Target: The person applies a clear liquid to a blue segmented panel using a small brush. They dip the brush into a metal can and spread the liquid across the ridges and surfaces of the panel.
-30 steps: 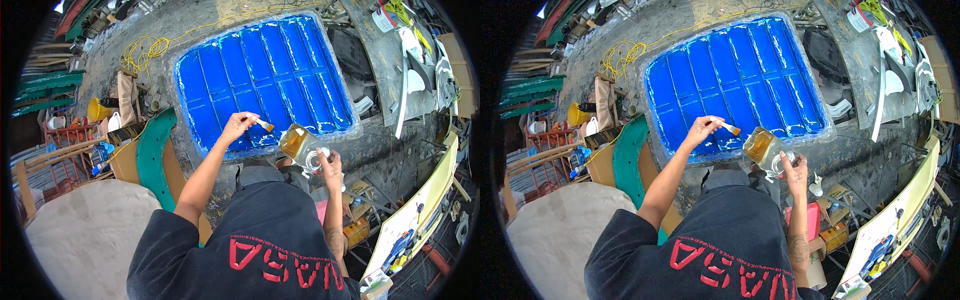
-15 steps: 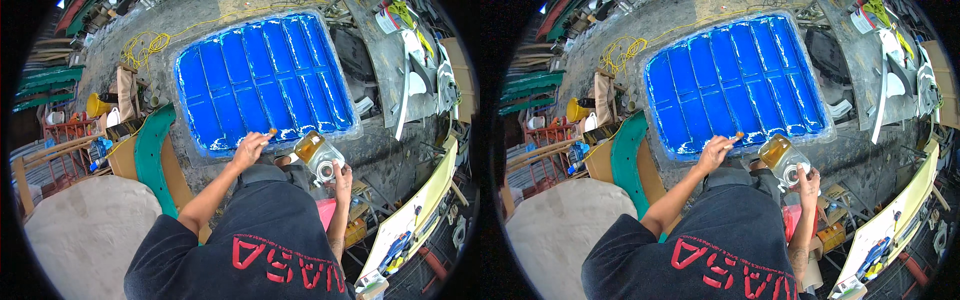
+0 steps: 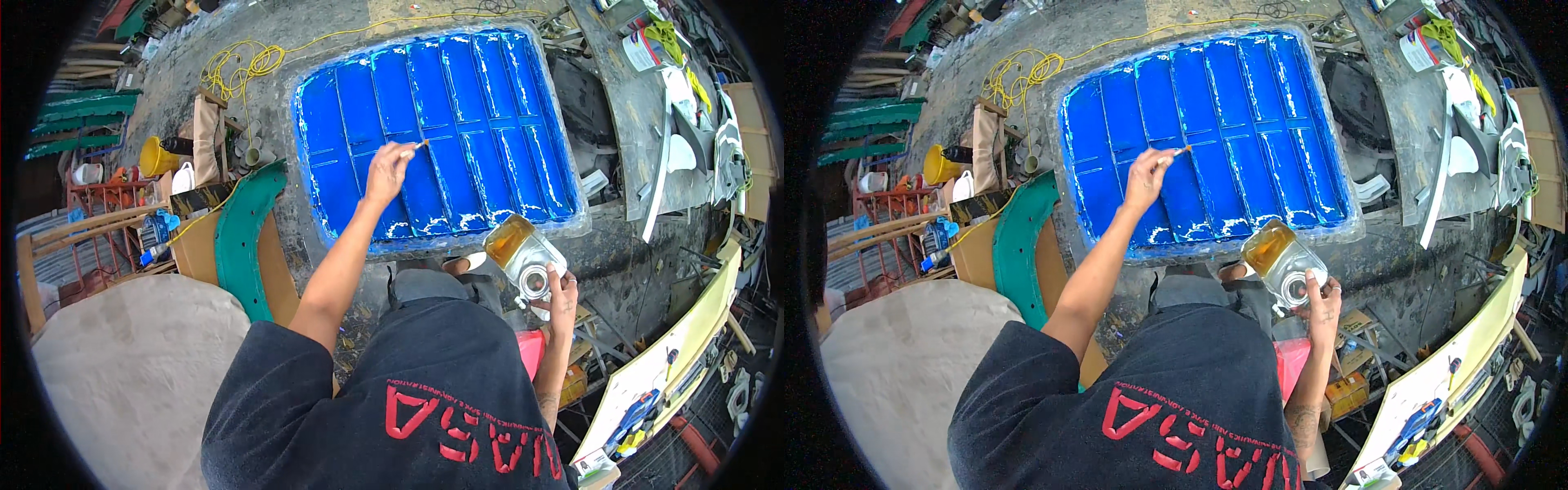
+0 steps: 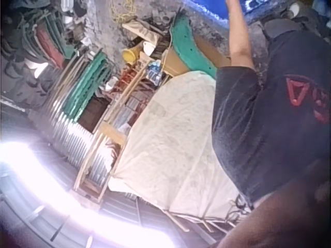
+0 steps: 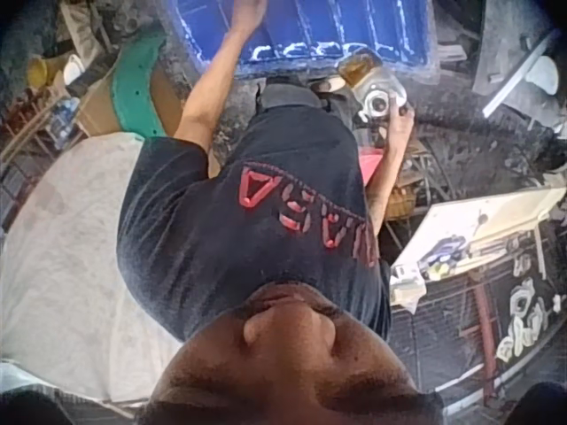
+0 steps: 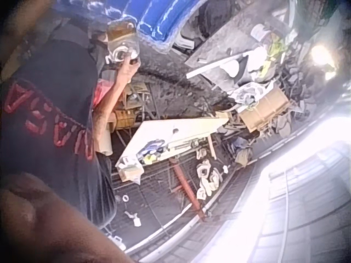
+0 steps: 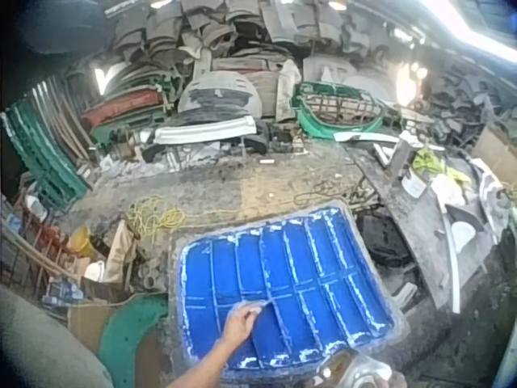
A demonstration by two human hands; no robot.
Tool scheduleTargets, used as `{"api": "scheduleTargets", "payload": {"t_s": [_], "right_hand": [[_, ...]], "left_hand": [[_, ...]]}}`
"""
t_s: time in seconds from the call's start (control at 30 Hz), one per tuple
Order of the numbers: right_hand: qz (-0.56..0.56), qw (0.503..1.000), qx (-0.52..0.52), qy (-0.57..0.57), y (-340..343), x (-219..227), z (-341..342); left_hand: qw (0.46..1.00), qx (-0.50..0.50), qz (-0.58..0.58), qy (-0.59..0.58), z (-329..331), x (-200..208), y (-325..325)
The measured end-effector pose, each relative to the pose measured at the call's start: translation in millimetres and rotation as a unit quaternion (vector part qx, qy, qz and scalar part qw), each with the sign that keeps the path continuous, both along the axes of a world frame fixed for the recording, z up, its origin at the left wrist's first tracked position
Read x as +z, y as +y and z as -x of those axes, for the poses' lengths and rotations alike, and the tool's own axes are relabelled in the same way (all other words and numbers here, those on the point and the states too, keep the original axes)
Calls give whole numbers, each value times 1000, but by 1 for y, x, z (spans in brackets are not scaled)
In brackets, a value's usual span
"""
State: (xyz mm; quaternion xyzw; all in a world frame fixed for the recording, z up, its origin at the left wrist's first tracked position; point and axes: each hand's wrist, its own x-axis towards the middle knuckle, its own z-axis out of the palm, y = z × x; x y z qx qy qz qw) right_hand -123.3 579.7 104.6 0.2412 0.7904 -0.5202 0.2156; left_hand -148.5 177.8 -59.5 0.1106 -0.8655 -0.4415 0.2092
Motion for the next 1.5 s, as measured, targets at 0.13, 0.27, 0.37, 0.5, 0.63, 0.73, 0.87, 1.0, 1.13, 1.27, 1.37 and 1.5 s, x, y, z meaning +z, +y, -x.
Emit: {"api": "scheduleTargets", "payload": {"t_s": [0.13, 0.27, 0.37, 0.5, 0.63, 0.73, 0.87, 1.0, 1.13, 1.27, 1.37, 1.5], "right_hand": [[-7, 1000, -16, 3, 1, 0, -4], [-12, 1000, -21, -2, 8, -5, -6], [-14, 1000, -22, -5, 6, -1, -6], [-1, 1000, -3, 6, 4, 1, -4], [-9, 1000, -3, 10, 2, 6, -5], [-17, 1000, -16, 10, 6, 7, -9], [-14, 1000, -13, 15, 11, 4, -9], [-8, 999, -29, 13, 20, -3, -9], [16, 1000, -6, 16, 29, -9, 0], [25, 999, -6, 29, 42, -23, 8], [29, 999, 15, 40, 39, -16, 21], [9, 993, 68, 92, 54, -33, 41]], "left_hand": [[995, -98, 20, 9, -50, 10, 54], [968, -204, -100, -105, -85, 28, 71], [953, -241, -106, -147, -55, 28, 40], [963, -190, -171, -88, -2, -3, -14], [990, -88, -105, -32, 32, -10, -43], [997, -18, -76, -18, 30, 6, -22], [995, -90, 42, 32, -13, 0, 25], [976, -189, 109, -27, -67, 23, 77], [959, -251, 111, -63, -101, 46, 110], [959, -236, 112, -110, -87, 78, 105], [961, -199, 162, -103, -80, 67, 101], [948, -226, 184, -125, -97, 59, 131]]}}
